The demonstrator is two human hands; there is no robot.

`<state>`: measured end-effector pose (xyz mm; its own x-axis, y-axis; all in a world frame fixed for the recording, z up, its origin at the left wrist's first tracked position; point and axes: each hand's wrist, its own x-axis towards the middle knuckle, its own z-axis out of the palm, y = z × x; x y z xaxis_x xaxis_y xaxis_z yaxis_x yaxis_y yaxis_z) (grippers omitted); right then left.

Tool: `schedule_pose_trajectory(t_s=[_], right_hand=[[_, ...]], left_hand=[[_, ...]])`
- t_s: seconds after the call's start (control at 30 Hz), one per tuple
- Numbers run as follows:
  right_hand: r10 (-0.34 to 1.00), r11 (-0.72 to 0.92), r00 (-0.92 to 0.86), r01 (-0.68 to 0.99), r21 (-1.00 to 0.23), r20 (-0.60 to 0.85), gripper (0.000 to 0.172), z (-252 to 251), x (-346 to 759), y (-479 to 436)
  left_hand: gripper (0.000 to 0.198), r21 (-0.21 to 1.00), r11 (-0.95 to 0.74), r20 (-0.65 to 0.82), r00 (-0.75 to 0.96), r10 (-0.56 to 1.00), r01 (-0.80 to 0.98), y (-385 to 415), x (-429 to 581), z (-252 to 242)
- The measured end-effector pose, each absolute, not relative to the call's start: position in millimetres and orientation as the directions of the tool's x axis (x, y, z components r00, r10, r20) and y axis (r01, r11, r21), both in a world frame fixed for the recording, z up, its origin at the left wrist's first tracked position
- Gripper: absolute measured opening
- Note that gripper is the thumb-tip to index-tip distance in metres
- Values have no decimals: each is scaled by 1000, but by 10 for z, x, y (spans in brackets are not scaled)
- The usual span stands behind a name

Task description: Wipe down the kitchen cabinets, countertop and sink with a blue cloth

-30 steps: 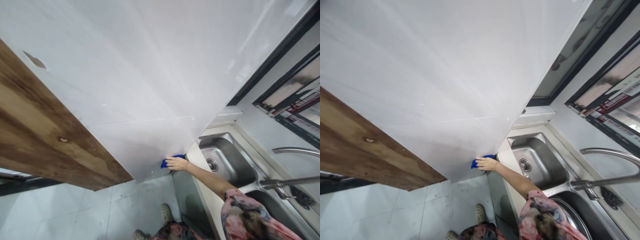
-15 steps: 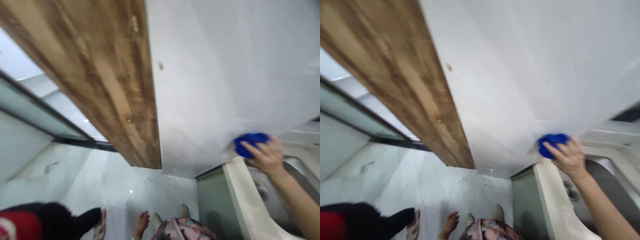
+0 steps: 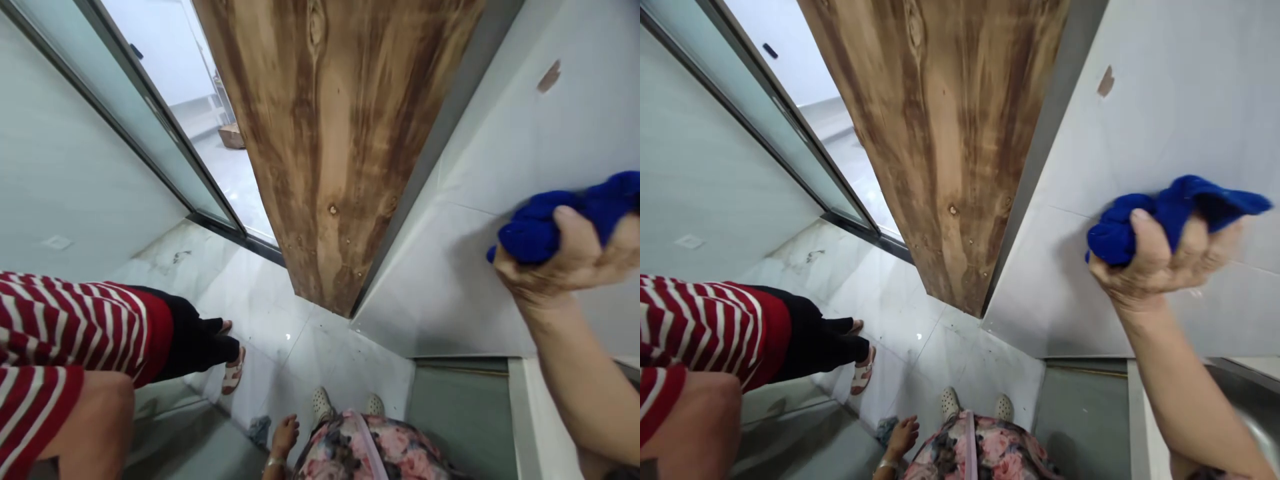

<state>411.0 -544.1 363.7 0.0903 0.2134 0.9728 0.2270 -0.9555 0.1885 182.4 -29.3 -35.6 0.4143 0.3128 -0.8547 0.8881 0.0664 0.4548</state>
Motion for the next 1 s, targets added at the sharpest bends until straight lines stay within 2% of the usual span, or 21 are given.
schedule_pose_trajectory(t_s=[0.03,0.1,0.17,0.23,0.33,0.43,0.47,0.53,0.57,0.6,0.67,0.73,0.77,0.83,0.93,1.0], right_hand=[[244,-960,57,158,232,968,59,3574,4174,-5333],[259,-955,101,173,239,961,56,3360,4266,-5198],[293,-938,222,253,235,930,52,3053,4319,-5134],[361,-904,410,374,206,837,44,2692,4345,-5073],[482,-830,653,555,64,584,38,2118,4344,-4901],[585,-745,738,653,-137,337,37,1559,4288,-4604],[549,-736,774,627,-255,315,35,1387,4254,-4479],[329,-691,891,453,-564,313,34,1091,4166,-4192],[221,-638,930,366,-677,295,35,976,4116,-4032],[143,-590,952,302,-749,271,37,889,4068,-3864],[68,-490,973,227,-842,222,41,802,3987,-3507],[25,-295,992,127,-947,125,42,820,3932,-3140],[16,-156,999,52,-986,50,40,860,3911,-2958],[49,105,995,-96,-990,-91,36,974,3867,-2617],[127,324,964,-263,-909,-234,31,1164,3763,-2199],[147,403,930,-368,-838,-338,28,1265,3678,-2003]], left_hand=[[23,434,75,-868,395,300,898,-254,1767,-384],[25,400,92,-889,361,280,912,-193,1699,-451],[23,375,114,-905,337,259,920,-148,1694,-525],[22,359,138,-918,323,231,923,-109,1737,-589],[20,369,182,-921,333,202,911,-44,1843,-633],[14,408,254,-911,371,182,877,29,1943,-596],[14,423,285,-906,390,166,860,50,1972,-566],[24,451,353,-891,439,120,820,75,2036,-482],[31,464,387,-879,469,87,797,78,2075,-429],[37,475,419,-863,502,52,774,74,2122,-369],[47,498,473,-821,570,-12,727,50,2238,-222],[56,517,516,-769,635,-70,683,8,2375,-30],[61,515,534,-744,659,-110,670,-18,2445,86],[69,466,569,-709,671,-219,678,-76,2575,356],[75,347,662,-638,684,-353,665,-159,2737,785],[73,292,752,-597,727,-339,590,-205,2826,1029]])
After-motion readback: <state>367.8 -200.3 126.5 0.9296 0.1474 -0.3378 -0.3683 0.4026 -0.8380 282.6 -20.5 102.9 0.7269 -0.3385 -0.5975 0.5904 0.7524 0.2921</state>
